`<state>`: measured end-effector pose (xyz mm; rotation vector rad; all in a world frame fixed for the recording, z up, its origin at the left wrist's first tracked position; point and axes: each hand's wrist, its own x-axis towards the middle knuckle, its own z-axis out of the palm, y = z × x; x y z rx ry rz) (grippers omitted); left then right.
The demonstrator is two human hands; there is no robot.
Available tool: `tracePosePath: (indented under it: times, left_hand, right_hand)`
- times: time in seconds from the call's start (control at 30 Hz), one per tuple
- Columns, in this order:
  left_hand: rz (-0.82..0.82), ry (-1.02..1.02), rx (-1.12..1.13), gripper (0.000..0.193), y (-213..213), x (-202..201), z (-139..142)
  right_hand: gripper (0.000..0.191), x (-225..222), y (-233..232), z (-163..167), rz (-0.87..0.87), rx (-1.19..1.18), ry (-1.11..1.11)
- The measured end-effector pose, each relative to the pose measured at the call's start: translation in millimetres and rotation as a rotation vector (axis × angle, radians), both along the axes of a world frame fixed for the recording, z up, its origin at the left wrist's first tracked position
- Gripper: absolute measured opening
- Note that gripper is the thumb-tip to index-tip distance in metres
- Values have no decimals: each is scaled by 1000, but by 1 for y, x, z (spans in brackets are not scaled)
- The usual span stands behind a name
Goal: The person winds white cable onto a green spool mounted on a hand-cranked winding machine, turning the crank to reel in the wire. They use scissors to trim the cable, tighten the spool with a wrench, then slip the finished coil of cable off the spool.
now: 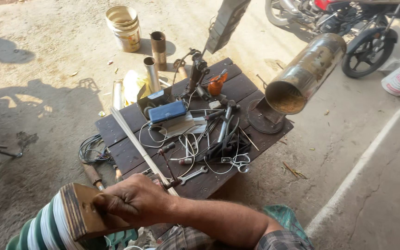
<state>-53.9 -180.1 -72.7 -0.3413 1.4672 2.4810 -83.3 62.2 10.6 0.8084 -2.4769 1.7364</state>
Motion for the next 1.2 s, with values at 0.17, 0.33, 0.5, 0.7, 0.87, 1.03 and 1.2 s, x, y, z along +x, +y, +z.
tracePosePath:
  times: [0.17, 0.33, 0.5, 0.7, 0.87, 1.03, 1.2]
  left_hand:
    - [-21, 72, -2, 81, 1, 0, 18]
    - [-37, 104, -7, 83, -13, 21, 25]
    - [-54, 111, -11, 86, -4, 17, 24]
    - [-72, 127, -10, 89, 7, 8, 29]
    - [-94, 142, -14, 91, 10, 6, 30]
    - [-108, 155, -12, 93, 15, 5, 37]
    - [-106, 198, 3, 96, -3, 10, 30]
  right_hand:
    - [53, 0, 10, 9, 4, -10, 204]
    - [53, 2, 2, -3, 8, -29, 216]
    - [64, 3, 0, -13, 82, -117, -221]
    - [57, 9, 12, 1, 45, -59, 140]
    - [58, 9, 2, 5, 15, -48, 76]
    - [67, 13, 3, 0, 79, -161, -157]
    - [60, 8, 4, -17, -32, 26, 114]
